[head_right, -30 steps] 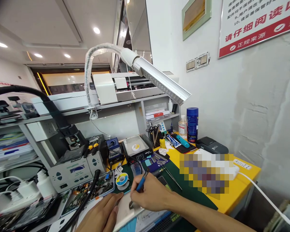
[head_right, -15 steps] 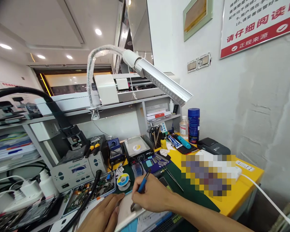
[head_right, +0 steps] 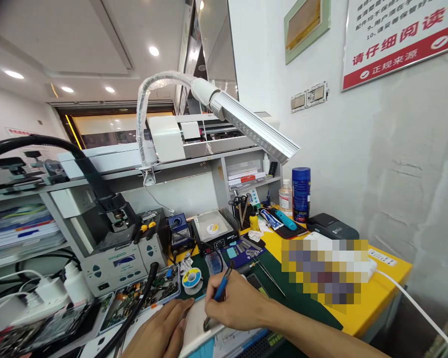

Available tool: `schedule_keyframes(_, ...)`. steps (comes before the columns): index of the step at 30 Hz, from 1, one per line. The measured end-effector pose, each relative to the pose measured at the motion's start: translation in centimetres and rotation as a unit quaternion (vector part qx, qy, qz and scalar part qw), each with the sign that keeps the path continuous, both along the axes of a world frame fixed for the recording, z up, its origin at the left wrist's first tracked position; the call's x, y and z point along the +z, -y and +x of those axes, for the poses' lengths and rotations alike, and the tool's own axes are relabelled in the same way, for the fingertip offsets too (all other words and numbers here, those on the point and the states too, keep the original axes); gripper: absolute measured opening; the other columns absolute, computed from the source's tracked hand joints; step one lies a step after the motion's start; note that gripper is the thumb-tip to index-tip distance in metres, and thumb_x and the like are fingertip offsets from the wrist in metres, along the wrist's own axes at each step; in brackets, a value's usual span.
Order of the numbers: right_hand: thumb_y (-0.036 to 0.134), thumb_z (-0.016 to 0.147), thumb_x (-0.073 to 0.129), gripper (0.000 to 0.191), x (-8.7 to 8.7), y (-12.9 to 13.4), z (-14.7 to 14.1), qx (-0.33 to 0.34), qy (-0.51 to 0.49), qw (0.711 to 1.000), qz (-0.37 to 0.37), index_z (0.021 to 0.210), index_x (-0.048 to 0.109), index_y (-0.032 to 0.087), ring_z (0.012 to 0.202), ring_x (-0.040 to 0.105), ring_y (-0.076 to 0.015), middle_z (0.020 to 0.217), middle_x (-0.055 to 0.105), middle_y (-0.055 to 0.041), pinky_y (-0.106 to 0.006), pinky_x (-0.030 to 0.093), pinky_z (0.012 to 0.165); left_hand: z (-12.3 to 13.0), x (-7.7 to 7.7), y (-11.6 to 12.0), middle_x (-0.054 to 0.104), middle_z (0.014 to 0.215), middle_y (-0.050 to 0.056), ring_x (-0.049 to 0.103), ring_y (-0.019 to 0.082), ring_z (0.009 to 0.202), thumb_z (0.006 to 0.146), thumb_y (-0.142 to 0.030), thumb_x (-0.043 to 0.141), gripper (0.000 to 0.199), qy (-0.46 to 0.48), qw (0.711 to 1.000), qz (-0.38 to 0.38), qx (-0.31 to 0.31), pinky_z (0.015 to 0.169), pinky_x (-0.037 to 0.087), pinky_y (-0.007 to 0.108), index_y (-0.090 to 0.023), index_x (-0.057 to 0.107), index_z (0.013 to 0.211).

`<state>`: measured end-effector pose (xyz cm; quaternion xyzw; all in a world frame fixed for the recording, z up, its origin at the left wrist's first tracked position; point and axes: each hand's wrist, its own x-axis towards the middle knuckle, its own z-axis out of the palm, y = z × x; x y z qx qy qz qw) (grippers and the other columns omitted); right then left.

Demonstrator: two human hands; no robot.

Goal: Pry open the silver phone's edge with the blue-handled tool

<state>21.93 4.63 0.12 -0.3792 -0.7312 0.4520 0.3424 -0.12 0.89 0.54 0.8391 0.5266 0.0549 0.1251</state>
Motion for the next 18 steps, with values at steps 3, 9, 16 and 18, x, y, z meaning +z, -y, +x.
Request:
schedule_keyframes(3,0.014,0.071,0.060,0.003,0.04,-0.06,-0.05,-0.009,-0.003,1.000,0.000,0.071,0.063,0.015,0.050,0.053,-0.0100,0.059,0.060,0.0015,-0.019,0.038,0.048,-0.04,-0.06,0.02,0.065,0.133,0.015,0.066,0.026,0.118,0.099,-0.022,0.025,0.054,0.001,1.000,0.003,0.000,0.105,0.051,0.042,-0.016,0.054,0.144)
schedule_keyframes(9,0.012,0.071,0.059,0.005,0.29,-0.07,0.05,-0.004,-0.005,1.000,0.001,0.070,0.063,0.015,0.053,0.055,-0.0103,0.060,0.061,0.0012,-0.019,0.039,0.050,-0.05,-0.04,0.14,0.066,0.132,0.014,0.066,0.025,0.118,0.098,-0.022,0.028,0.053,0.006,1.000,0.006,-0.001,0.104,0.052,0.038,-0.016,0.055,0.143)
schedule_keyframes(16,0.013,0.069,0.060,0.004,0.23,0.02,-0.02,-0.004,-0.004,1.000,0.013,0.069,0.063,0.015,0.055,0.055,-0.0113,0.061,0.061,0.0007,-0.020,0.038,0.051,-0.19,0.01,0.23,0.067,0.132,0.011,0.065,0.024,0.121,0.098,-0.020,0.030,0.051,0.014,1.000,0.022,0.008,0.106,0.050,0.036,-0.016,0.057,0.142)
schedule_keyframes(18,0.015,0.070,0.061,0.003,0.23,0.03,-0.06,-0.002,-0.015,1.000,0.015,0.070,0.064,0.015,0.054,0.054,-0.0106,0.060,0.060,0.0012,-0.019,0.038,0.051,-0.20,-0.06,0.20,0.068,0.131,0.012,0.066,0.024,0.120,0.098,-0.020,0.031,0.051,0.012,1.000,0.022,0.010,0.105,0.051,0.036,-0.016,0.058,0.141)
